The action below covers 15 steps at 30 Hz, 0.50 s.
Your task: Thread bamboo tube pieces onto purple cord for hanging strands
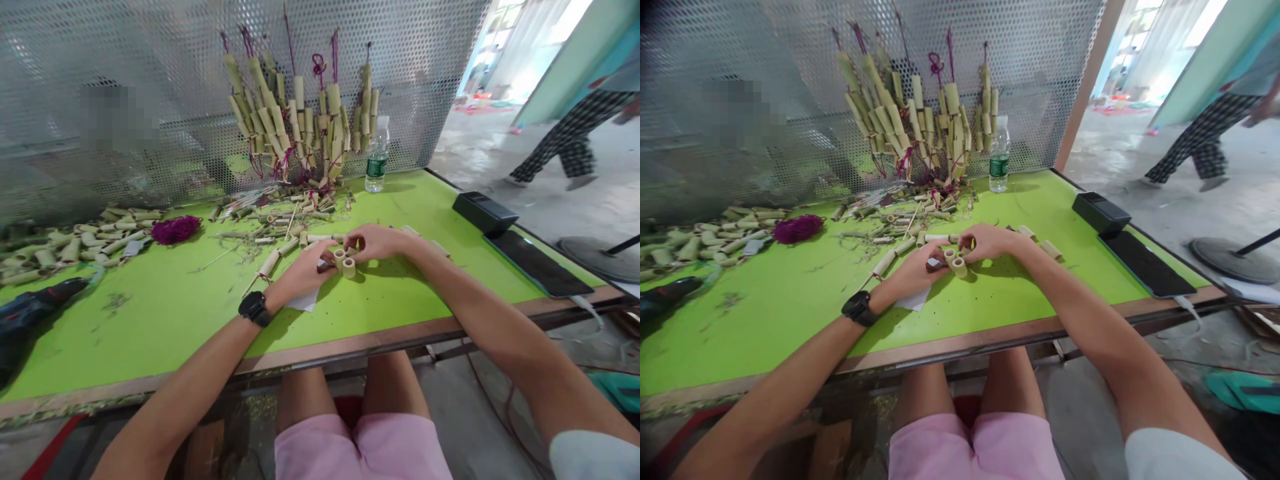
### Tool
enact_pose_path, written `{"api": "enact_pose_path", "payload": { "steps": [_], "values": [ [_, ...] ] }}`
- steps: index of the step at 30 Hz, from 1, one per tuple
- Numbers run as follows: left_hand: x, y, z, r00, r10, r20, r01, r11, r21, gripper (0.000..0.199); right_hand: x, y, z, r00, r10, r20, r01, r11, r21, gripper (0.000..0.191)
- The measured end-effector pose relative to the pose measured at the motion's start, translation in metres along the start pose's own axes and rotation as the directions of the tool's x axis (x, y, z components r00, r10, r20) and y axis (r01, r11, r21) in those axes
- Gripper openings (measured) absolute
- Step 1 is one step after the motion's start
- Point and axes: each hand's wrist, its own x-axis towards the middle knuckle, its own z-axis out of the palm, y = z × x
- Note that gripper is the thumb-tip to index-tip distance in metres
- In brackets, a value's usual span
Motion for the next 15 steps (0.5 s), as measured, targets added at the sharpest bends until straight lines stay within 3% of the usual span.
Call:
{"api": "enact_pose_path", "payload": {
  "steps": [5, 9, 12, 15],
  "values": [
    [-0.006, 0.009, -0.015, 0.999, 0.041, 0.012, -0.042, 0.978, 0.203, 0.040, 0.001, 0.006, -0.001, 0.997, 0.028, -0.072, -0.015, 0.984, 0.176, 0.039],
    [-0.005, 0.009, -0.019, 0.988, 0.128, -0.087, -0.096, 0.948, 0.302, 0.028, 0.003, 0.007, -0.002, 0.997, 0.041, -0.071, -0.035, 0.996, 0.080, 0.044],
    [-0.003, 0.002, -0.021, 0.969, 0.105, -0.223, 0.010, 0.887, 0.461, 0.026, 0.003, 0.004, -0.001, 0.998, 0.031, -0.052, -0.028, 0.998, 0.051, 0.054],
    [-0.001, -0.007, -0.027, 0.970, 0.042, -0.241, 0.098, 0.837, 0.539, 0.022, 0.001, 0.001, -0.002, 0.999, 0.009, -0.049, -0.006, 0.999, 0.047, 0.060]
  ]
}}
